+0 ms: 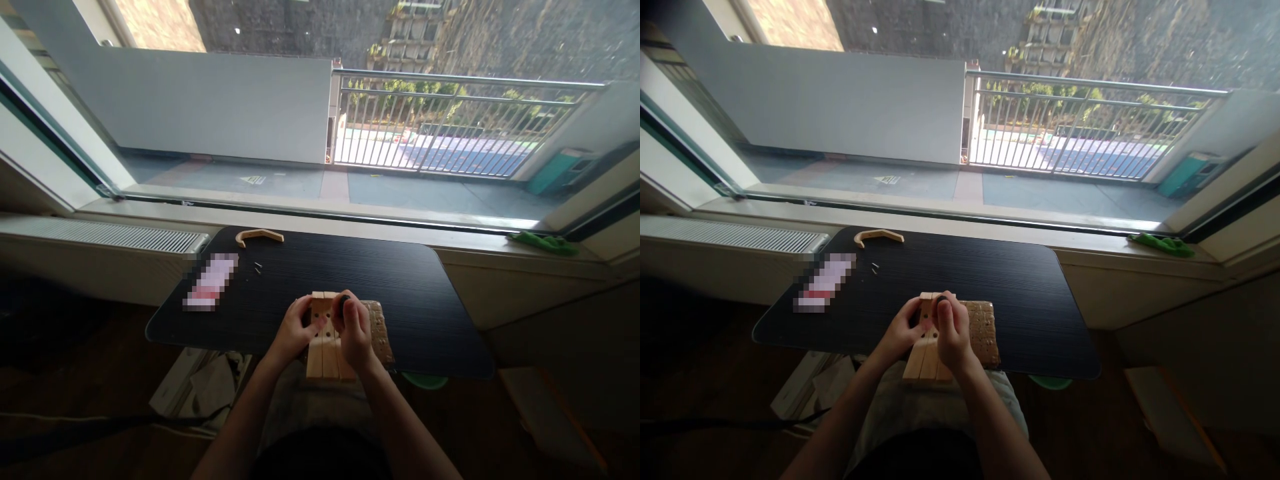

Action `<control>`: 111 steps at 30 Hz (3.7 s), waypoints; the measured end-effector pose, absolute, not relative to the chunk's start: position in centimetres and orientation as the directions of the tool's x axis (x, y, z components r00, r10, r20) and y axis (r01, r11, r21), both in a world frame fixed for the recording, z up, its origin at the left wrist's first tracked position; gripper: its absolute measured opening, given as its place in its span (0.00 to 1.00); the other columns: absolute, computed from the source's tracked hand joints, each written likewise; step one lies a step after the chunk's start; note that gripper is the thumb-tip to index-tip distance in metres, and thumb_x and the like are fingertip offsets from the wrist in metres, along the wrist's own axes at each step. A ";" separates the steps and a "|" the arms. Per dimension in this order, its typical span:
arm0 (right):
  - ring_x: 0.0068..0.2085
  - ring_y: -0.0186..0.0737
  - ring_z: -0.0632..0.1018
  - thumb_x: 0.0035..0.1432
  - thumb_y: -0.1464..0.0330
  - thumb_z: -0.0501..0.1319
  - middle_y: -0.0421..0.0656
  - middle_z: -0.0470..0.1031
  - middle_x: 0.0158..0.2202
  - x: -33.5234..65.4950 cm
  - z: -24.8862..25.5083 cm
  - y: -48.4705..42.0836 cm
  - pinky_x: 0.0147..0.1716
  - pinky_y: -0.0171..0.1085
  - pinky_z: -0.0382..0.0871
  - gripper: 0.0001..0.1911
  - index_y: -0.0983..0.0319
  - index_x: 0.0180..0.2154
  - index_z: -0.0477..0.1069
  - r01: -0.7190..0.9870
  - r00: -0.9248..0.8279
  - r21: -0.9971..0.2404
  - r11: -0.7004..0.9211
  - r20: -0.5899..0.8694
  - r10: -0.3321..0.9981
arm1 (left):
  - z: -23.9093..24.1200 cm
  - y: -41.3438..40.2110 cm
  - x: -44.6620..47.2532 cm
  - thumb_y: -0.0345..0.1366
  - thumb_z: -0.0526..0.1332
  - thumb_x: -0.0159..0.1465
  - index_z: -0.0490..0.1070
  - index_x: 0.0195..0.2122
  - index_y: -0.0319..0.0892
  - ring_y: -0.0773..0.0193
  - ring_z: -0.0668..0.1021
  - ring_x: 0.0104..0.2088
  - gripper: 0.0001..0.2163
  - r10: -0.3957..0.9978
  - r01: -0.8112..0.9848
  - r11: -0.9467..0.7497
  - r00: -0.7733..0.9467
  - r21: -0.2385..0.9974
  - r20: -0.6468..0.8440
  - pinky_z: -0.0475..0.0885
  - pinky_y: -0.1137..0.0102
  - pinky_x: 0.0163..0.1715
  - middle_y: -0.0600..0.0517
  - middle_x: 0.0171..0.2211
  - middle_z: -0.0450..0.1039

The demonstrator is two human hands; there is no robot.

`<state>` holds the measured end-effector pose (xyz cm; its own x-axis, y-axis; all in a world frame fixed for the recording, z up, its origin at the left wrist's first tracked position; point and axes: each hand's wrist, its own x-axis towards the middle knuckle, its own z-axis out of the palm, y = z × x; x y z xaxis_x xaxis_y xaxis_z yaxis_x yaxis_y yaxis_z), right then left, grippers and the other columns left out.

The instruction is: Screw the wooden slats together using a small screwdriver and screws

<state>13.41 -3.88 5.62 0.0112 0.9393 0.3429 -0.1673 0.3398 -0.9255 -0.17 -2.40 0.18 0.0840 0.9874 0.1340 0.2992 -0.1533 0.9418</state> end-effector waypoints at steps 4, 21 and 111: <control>0.19 0.31 0.54 0.64 0.47 0.50 0.34 0.54 0.19 13.3 5.6 -3.7 0.18 0.34 0.49 0.25 0.59 0.24 0.61 -0.190 0.009 -0.917 0.351 0.356 0.935 | 0.0 -2.3 -0.2 0.38 0.65 0.56 0.71 0.48 0.41 0.53 0.75 0.49 0.19 0.985 0.295 -0.165 0.090 0.941 0.145 0.68 0.57 0.52 0.45 0.47 0.74; 0.29 0.38 0.67 0.69 0.54 0.44 0.41 0.66 0.27 16.2 7.2 -4.3 0.31 0.38 0.62 0.21 0.59 0.32 0.65 0.049 -0.244 -0.904 0.426 0.402 0.882 | 6.9 -5.6 0.1 0.38 0.56 0.65 0.76 0.35 0.42 0.61 0.78 0.36 0.10 0.934 0.417 -0.355 0.119 0.836 0.338 0.73 0.68 0.38 0.50 0.34 0.77; 0.41 0.39 0.79 0.62 0.78 0.54 0.45 0.78 0.44 20.7 16.4 -2.9 0.40 0.35 0.71 0.19 0.59 0.50 0.74 0.528 -0.692 -0.457 0.716 0.257 0.675 | 8.8 -4.2 1.8 0.39 0.56 0.65 0.74 0.33 0.40 0.67 0.72 0.24 0.10 0.878 0.376 -0.266 0.474 0.888 0.062 0.65 0.74 0.25 0.54 0.22 0.71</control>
